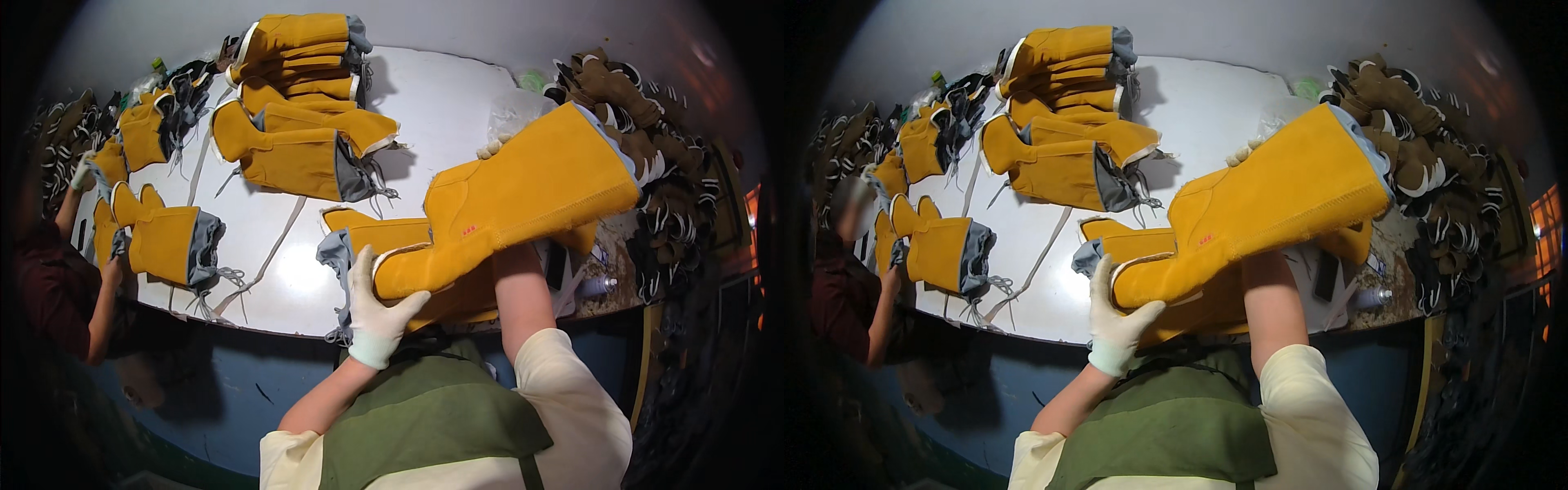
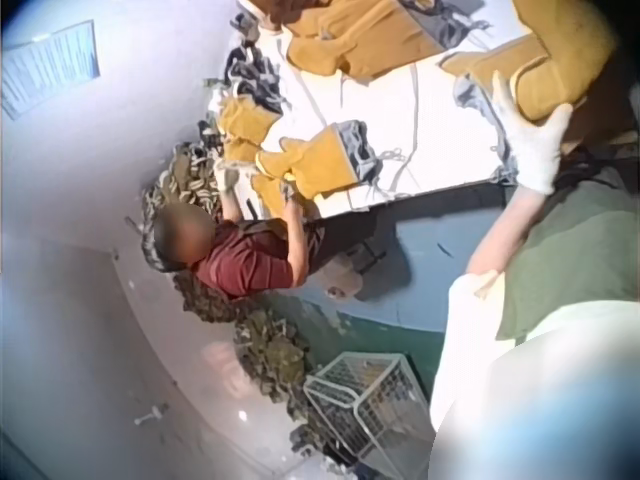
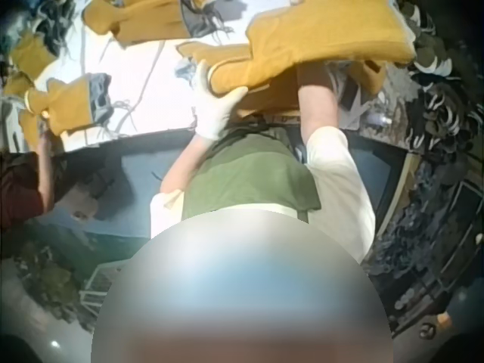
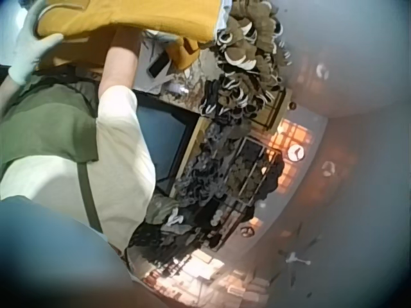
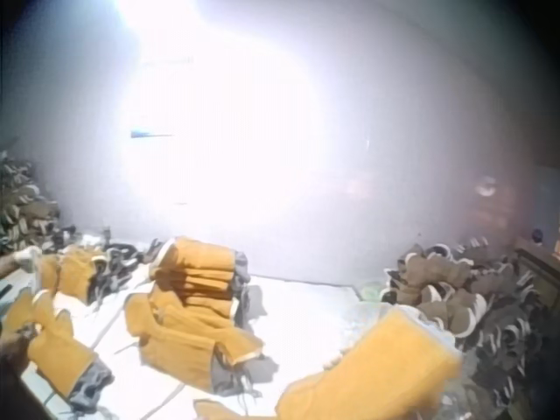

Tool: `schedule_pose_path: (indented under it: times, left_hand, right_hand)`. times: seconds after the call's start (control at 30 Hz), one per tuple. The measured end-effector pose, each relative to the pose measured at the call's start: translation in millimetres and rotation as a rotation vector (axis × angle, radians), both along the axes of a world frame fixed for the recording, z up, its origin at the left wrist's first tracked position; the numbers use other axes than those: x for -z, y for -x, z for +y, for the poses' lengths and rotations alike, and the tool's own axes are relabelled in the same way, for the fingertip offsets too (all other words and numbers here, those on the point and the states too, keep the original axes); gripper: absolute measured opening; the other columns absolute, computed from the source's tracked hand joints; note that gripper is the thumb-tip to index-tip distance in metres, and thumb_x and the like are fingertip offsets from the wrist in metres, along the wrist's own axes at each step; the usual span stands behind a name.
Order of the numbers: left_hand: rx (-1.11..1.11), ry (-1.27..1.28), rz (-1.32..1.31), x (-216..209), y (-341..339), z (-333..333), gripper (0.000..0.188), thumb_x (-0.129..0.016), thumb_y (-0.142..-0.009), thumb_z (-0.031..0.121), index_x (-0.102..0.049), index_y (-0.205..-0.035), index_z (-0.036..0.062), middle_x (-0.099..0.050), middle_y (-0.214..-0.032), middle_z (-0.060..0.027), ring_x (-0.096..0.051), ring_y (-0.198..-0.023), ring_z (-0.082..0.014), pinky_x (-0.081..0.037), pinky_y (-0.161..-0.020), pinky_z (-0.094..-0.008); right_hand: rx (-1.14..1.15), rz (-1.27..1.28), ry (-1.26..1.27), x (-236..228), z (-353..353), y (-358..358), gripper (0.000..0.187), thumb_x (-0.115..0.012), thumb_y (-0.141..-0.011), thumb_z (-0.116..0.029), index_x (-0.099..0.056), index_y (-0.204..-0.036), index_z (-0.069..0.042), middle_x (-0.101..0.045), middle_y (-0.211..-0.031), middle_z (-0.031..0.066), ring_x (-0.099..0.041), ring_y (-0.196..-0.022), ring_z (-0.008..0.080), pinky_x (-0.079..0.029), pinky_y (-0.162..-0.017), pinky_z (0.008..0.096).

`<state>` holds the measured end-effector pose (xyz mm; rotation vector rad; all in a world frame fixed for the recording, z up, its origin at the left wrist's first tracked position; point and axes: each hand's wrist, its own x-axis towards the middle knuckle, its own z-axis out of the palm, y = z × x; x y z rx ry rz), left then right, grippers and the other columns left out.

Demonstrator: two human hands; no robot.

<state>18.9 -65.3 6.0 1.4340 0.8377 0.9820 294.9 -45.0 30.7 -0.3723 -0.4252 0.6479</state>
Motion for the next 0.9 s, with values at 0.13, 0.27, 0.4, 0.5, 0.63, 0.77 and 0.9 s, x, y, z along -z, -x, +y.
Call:
schedule_pose_path:
  times: [0.13, 0.27, 0.4, 0.5, 0.63, 0.77, 0.9]
  left_hand:
    - [-0.017, -0.200, 0.187, 5, 0, 3, 0.076, -0.084, -0.067, 0.019, -0.049, -0.131, -0.0008, -0.048, -0.125, -0.0186, -0.050, -0.117, -0.0310, -0.041, -0.102, -0.0372]
    - [-0.039, -0.126, 0.139, 4, -2, 3, 0.045, -0.078, -0.074, 0.015, -0.064, -0.115, 0.0012, -0.051, -0.120, -0.0161, -0.053, -0.112, -0.0281, -0.042, -0.099, -0.0355]
    - [-0.052, 0.067, -0.065, 8, -4, 5, 0.020, -0.066, -0.085, 0.006, -0.069, -0.104, 0.0000, -0.056, -0.116, -0.0147, -0.055, -0.110, -0.0249, -0.042, -0.098, -0.0328]
    - [-0.060, 0.024, -0.060, 13, -3, 8, 0.019, -0.060, -0.089, 0.004, -0.069, -0.105, -0.0006, -0.058, -0.116, -0.0151, -0.055, -0.111, -0.0244, -0.042, -0.099, -0.0329]
    - [-0.042, -0.070, 0.036, 1, -4, 7, 0.021, -0.064, -0.087, 0.005, -0.067, -0.107, -0.0010, -0.056, -0.117, -0.0169, -0.054, -0.113, -0.0269, -0.043, -0.099, -0.0345]
    - [-0.071, -0.239, 0.152, -9, -9, 3, 0.023, -0.067, -0.084, 0.005, -0.066, -0.106, -0.0009, -0.054, -0.118, -0.0195, -0.054, -0.113, -0.0305, -0.044, -0.098, -0.0356]
    - [-0.040, -0.140, 0.060, 1, -7, 5, 0.022, -0.064, -0.085, 0.000, -0.066, -0.107, -0.0003, -0.054, -0.119, -0.0206, -0.056, -0.109, -0.0312, -0.045, -0.097, -0.0349]
  right_hand:
    - [0.017, 0.050, -0.042, 1, -2, -2, 0.039, -0.049, -0.099, -0.035, -0.058, -0.108, 0.001, -0.063, -0.091, 0.0134, -0.061, -0.084, 0.0281, -0.051, -0.083, 0.0409]
    - [0.027, 0.077, -0.046, 0, -3, 0, 0.038, -0.048, -0.099, -0.034, -0.058, -0.107, 0.001, -0.062, -0.091, 0.0132, -0.061, -0.085, 0.0277, -0.051, -0.083, 0.0405]
    - [0.021, 0.091, -0.048, 0, -3, 1, 0.037, -0.047, -0.100, -0.034, -0.058, -0.106, 0.001, -0.062, -0.091, 0.0131, -0.060, -0.085, 0.0273, -0.051, -0.083, 0.0402]
    - [0.014, 0.103, -0.051, 0, -3, 1, 0.036, -0.047, -0.100, -0.033, -0.058, -0.105, 0.001, -0.062, -0.091, 0.0130, -0.060, -0.085, 0.0270, -0.051, -0.083, 0.0399]
    - [0.017, 0.109, -0.050, 1, -3, 0, 0.035, -0.046, -0.100, -0.033, -0.058, -0.104, 0.000, -0.062, -0.091, 0.0128, -0.060, -0.085, 0.0266, -0.051, -0.083, 0.0395]
    - [0.017, 0.078, 0.013, -8, -5, 4, 0.038, -0.046, -0.099, -0.039, -0.059, -0.103, -0.003, -0.062, -0.089, 0.0113, -0.060, -0.082, 0.0264, -0.050, -0.082, 0.0415]
    - [-0.016, 0.096, -0.010, -6, -4, 6, 0.038, -0.046, -0.099, -0.039, -0.059, -0.104, -0.003, -0.062, -0.090, 0.0114, -0.060, -0.083, 0.0265, -0.050, -0.083, 0.0419]
